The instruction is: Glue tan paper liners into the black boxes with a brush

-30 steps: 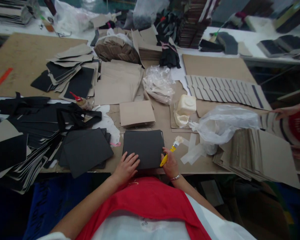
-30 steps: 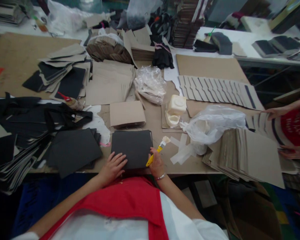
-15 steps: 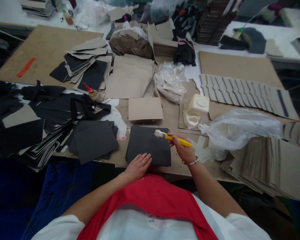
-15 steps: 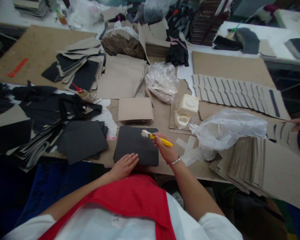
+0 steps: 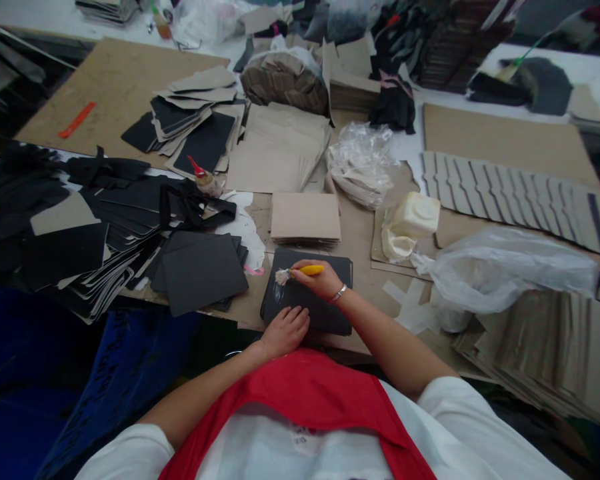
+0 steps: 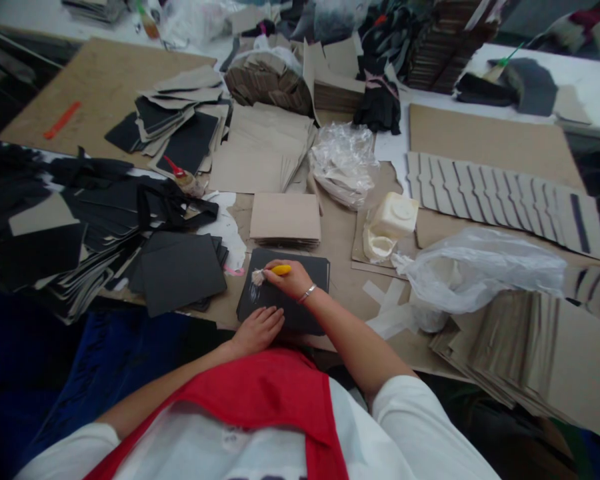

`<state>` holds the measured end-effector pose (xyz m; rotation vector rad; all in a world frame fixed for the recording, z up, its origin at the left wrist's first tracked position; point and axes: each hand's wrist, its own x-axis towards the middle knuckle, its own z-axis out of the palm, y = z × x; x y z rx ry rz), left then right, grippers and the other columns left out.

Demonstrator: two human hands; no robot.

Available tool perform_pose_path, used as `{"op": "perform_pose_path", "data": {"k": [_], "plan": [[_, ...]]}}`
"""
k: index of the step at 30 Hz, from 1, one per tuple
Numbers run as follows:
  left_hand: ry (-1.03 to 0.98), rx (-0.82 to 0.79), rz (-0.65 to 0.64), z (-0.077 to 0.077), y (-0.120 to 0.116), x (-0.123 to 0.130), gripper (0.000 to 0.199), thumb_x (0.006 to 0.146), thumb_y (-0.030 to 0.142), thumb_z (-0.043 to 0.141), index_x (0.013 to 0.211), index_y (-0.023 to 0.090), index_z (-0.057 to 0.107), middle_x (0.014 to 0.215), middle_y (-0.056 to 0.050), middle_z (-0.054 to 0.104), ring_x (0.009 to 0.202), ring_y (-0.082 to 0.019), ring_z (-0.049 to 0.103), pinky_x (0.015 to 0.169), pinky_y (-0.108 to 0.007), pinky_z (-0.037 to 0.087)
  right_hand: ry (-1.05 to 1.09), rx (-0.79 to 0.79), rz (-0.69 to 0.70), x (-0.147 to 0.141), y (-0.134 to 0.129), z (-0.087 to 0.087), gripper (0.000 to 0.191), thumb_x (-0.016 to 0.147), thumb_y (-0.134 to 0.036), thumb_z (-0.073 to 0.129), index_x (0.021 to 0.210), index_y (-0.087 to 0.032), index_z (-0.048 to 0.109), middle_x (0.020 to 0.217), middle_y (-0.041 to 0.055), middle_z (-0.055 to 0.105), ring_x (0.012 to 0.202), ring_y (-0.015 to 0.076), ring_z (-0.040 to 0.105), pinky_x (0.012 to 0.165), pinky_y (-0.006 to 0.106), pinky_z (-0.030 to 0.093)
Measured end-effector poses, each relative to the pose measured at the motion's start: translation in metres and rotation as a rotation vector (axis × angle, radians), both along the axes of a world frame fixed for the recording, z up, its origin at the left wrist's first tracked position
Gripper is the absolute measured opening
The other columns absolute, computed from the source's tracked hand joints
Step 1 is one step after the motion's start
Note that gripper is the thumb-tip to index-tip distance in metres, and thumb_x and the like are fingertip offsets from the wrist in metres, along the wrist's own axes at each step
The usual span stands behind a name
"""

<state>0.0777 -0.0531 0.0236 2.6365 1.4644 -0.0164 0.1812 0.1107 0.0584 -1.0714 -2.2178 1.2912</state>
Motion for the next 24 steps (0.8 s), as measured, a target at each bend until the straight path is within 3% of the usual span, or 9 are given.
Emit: {"op": "perform_pose_path", "data": {"k": [3, 5, 14, 17, 21, 24], "plan": [[-0.011, -0.007, -0.005, 0.001, 0.0, -0.004, 0.036, 0.091, 0.019, 0.036, 0.121, 0.017, 0.055, 0.13, -0.01, 0.055, 0.117, -0.021, 0.05, 0.093, -0.036, 0.041, 0.002, 0.034, -0.209, -0.001, 0.012, -0.003, 0.023, 0.079, -0.039, 0.056, 0.083, -0.02, 0.069, 0.082, 0.0007, 0.071, 0.072, 0.0126, 0.064, 0.068, 0.022, 0.048], [-0.024, -0.006, -0.015, 0.002, 0.001, -0.006, 0.036, 0.091, 0.02, 0.035, 0.121, 0.017, 0.055, 0.13, -0.009, 0.055, 0.115, -0.021, 0.05, 0.092, -0.035, 0.04, -0.022, 0.073, -0.278, 0.007, 0.016, -0.003, 0.025, 0.08, -0.04, 0.055, 0.083, -0.02, 0.069, 0.081, 0.0009, 0.071, 0.071, 0.0125, 0.063, 0.066, 0.022, 0.047], [-0.07, -0.079, -0.045, 0.011, 0.006, -0.014, 0.037, 0.089, 0.024, 0.041, 0.122, 0.016, 0.056, 0.13, -0.01, 0.055, 0.112, -0.023, 0.049, 0.09, -0.036, 0.038, -0.317, 0.206, -0.575, 0.105, 0.007, 0.01, 0.03, 0.081, -0.042, 0.05, 0.082, -0.019, 0.07, 0.074, 0.0037, 0.07, 0.067, 0.0156, 0.063, 0.061, 0.023, 0.043], [-0.082, -0.108, -0.056, 0.01, 0.007, -0.016, 0.041, 0.086, 0.029, 0.045, 0.124, 0.017, 0.054, 0.132, -0.01, 0.053, 0.114, -0.024, 0.047, 0.091, -0.037, 0.037, -0.318, 0.194, -0.549, 0.121, -0.019, 0.017, 0.029, 0.081, -0.041, 0.05, 0.079, -0.019, 0.069, 0.074, 0.0037, 0.07, 0.066, 0.0149, 0.062, 0.061, 0.023, 0.043], [-0.077, -0.107, -0.071, 0.01, 0.008, -0.018, 0.039, 0.087, 0.026, 0.044, 0.124, 0.018, 0.055, 0.131, -0.01, 0.054, 0.113, -0.023, 0.048, 0.091, -0.036, 0.036, -0.359, 0.079, -0.405, 0.137, -0.058, 0.03, 0.027, 0.082, -0.038, 0.049, 0.072, -0.02, 0.067, 0.068, 0.0019, 0.068, 0.061, 0.0131, 0.06, 0.058, 0.022, 0.042], [-0.065, -0.094, -0.096, 0.011, 0.009, -0.019, 0.039, 0.088, 0.028, 0.043, 0.124, 0.018, 0.054, 0.13, -0.01, 0.054, 0.112, -0.022, 0.048, 0.09, -0.036, 0.036, -0.326, 0.017, -0.354, 0.14, -0.063, 0.041, 0.027, 0.082, -0.038, 0.049, 0.072, -0.02, 0.067, 0.067, 0.0007, 0.067, 0.058, 0.0122, 0.06, 0.057, 0.021, 0.042]]}}
